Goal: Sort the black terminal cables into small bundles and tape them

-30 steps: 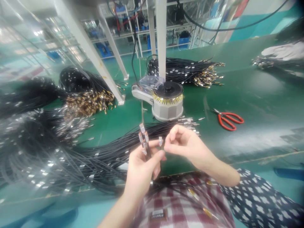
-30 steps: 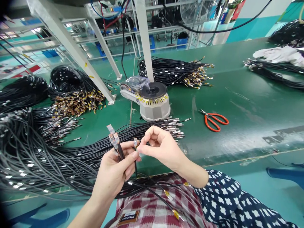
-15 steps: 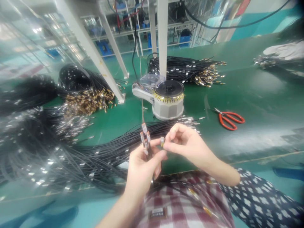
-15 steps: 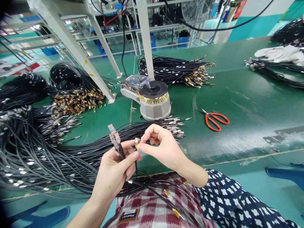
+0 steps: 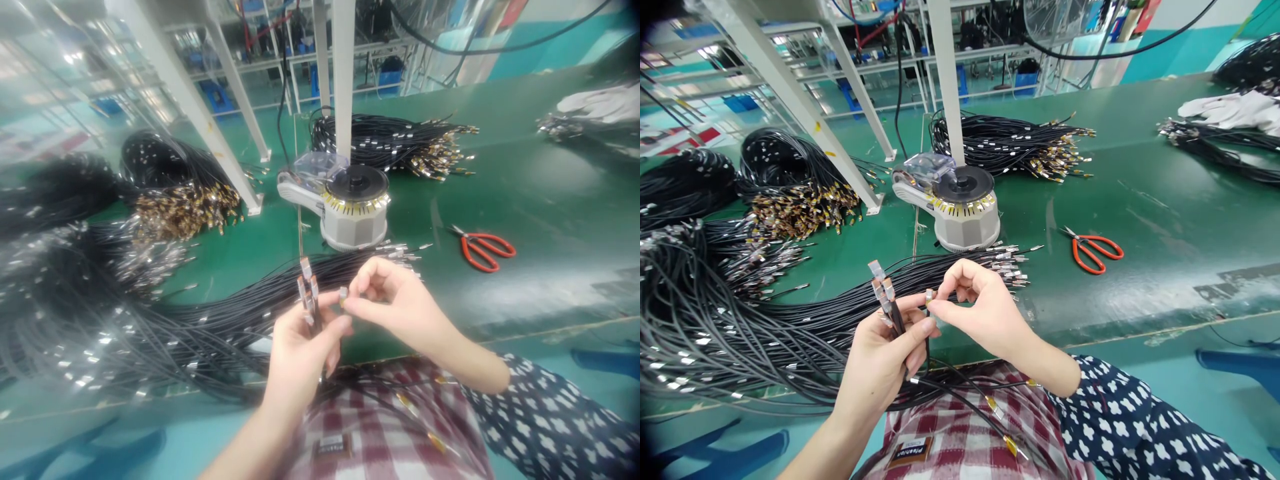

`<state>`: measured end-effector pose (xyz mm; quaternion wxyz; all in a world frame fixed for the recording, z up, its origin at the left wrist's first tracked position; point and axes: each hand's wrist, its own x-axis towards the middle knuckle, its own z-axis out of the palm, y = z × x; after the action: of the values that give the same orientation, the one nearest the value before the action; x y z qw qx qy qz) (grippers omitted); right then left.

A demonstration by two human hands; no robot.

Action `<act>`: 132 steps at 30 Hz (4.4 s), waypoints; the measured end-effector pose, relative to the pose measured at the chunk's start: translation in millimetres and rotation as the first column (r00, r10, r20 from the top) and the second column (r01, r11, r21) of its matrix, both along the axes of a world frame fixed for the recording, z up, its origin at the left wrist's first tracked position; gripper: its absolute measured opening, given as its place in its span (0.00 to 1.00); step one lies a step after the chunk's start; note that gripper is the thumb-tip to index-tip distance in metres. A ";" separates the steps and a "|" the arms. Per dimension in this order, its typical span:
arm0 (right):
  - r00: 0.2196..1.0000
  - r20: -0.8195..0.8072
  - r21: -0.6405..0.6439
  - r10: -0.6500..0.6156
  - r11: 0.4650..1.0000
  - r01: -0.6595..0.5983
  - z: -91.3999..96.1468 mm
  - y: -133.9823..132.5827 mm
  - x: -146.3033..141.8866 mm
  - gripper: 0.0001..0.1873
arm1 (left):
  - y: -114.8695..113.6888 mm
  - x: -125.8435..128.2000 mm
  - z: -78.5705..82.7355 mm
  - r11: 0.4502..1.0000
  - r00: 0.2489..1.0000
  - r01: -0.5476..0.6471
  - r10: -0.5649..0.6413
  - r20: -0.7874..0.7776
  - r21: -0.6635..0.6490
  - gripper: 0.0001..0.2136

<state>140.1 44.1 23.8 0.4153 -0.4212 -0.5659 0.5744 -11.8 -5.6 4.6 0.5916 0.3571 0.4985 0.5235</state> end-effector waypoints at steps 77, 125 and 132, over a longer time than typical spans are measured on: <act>0.993 -0.003 -0.011 -0.117 0.993 0.117 7.9 -3.5 -1.9 0.16 | 9.9 -1.5 10.0 0.991 0.985 0.002 0.021 0.170 -0.136 0.11; 0.993 -0.058 -0.093 0.105 0.989 -0.110 3.9 23.1 4.3 0.12 | 12.3 0.5 -1.6 0.983 0.962 0.113 -0.071 0.263 -0.146 0.11; 0.967 -0.043 -0.224 0.253 0.940 -0.256 4.8 21.4 10.1 0.13 | 14.5 -2.8 5.7 0.995 0.982 0.003 0.016 0.189 -0.099 0.10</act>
<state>150.2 65.5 28.6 0.2906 -0.3854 -0.5431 0.6871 -14.6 8.9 10.3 0.6515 0.2745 0.4663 0.5317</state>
